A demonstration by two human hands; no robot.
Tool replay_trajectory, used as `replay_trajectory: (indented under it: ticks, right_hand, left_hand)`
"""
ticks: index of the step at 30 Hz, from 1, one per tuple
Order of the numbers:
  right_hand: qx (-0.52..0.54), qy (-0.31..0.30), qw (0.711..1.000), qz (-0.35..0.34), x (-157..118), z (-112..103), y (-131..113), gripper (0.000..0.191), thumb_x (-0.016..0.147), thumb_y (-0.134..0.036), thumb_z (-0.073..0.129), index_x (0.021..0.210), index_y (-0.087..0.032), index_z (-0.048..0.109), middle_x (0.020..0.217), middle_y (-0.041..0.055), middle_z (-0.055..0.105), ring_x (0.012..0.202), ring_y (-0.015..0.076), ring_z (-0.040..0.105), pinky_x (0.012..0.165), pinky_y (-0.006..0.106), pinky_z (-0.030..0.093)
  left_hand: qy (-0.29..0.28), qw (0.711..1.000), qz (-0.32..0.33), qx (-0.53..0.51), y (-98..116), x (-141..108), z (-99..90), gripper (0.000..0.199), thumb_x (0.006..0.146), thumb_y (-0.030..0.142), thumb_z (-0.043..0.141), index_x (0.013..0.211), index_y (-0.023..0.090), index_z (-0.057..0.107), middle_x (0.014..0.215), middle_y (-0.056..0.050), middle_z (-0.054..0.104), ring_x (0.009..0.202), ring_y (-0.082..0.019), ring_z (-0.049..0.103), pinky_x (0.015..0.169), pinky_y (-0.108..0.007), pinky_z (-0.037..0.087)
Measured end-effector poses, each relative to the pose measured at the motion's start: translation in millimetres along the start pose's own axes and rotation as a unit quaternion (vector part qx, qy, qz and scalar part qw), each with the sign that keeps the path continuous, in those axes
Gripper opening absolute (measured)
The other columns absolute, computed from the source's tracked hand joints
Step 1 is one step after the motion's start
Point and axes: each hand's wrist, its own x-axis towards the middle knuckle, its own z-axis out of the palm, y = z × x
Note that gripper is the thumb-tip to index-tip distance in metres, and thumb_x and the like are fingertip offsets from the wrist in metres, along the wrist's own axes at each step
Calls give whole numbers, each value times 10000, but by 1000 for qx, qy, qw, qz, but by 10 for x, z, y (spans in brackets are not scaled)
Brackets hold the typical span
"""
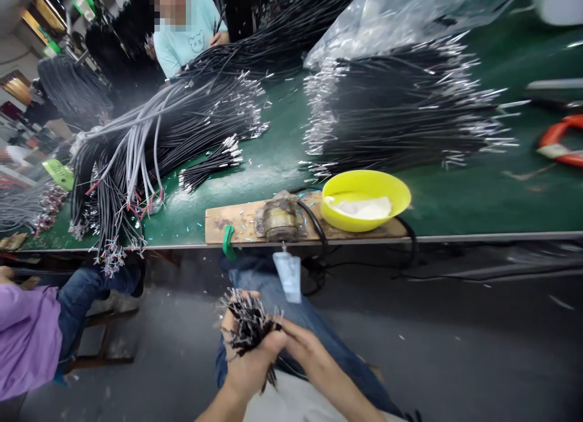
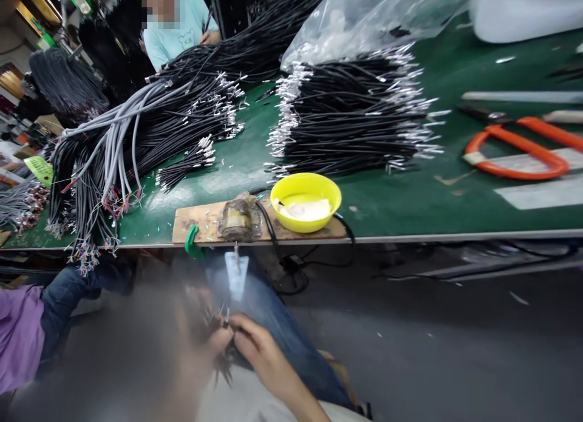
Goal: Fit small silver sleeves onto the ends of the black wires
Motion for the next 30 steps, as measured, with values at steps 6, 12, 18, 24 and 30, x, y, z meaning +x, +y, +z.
replay_trajectory:
  ticks: [6,12,18,24,30]
  right_hand:
    - [-29,-67,996,-44,-86,113,-34,287,700,-368,666,918,-183,640,962,109,637,920,260,601,805,369,494]
    - [86,-132,986,54,-126,195,-52,451,696,-377,663,1080,-150,592,802,61,662,733,212,629,724,353,527]
    - [17,-72,997,19,-163,284,27,261,660,-208,625,916,-167,662,739,56,679,686,225,624,680,352,535]
    - [38,-52,996,60,-293,294,73,200,716,-299,593,846,-177,683,798,77,705,794,285,636,710,397,530]
    - [39,-64,995,69,-348,227,157,416,642,-367,681,1012,-177,679,1038,110,681,1021,369,577,849,478,470]
  left_hand:
    - [54,993,96,48,175,24,80,354,577,395,755,451,161,520,423,47,471,406,-73,433,465,-209,408]
    - [98,989,109,6,193,104,105,427,622,461,693,423,184,436,384,53,409,370,-72,398,416,-214,376]
    - [62,994,93,-2,-13,-18,27,334,503,352,787,720,184,596,672,-13,616,703,-191,600,660,-281,475]
    - [-164,986,-7,-33,24,-28,-101,632,393,389,824,948,181,606,543,3,595,440,-150,528,472,-284,436]
    - [-288,956,-33,-50,66,10,-176,755,362,464,822,1019,162,602,556,-6,597,447,-123,510,490,-265,416]
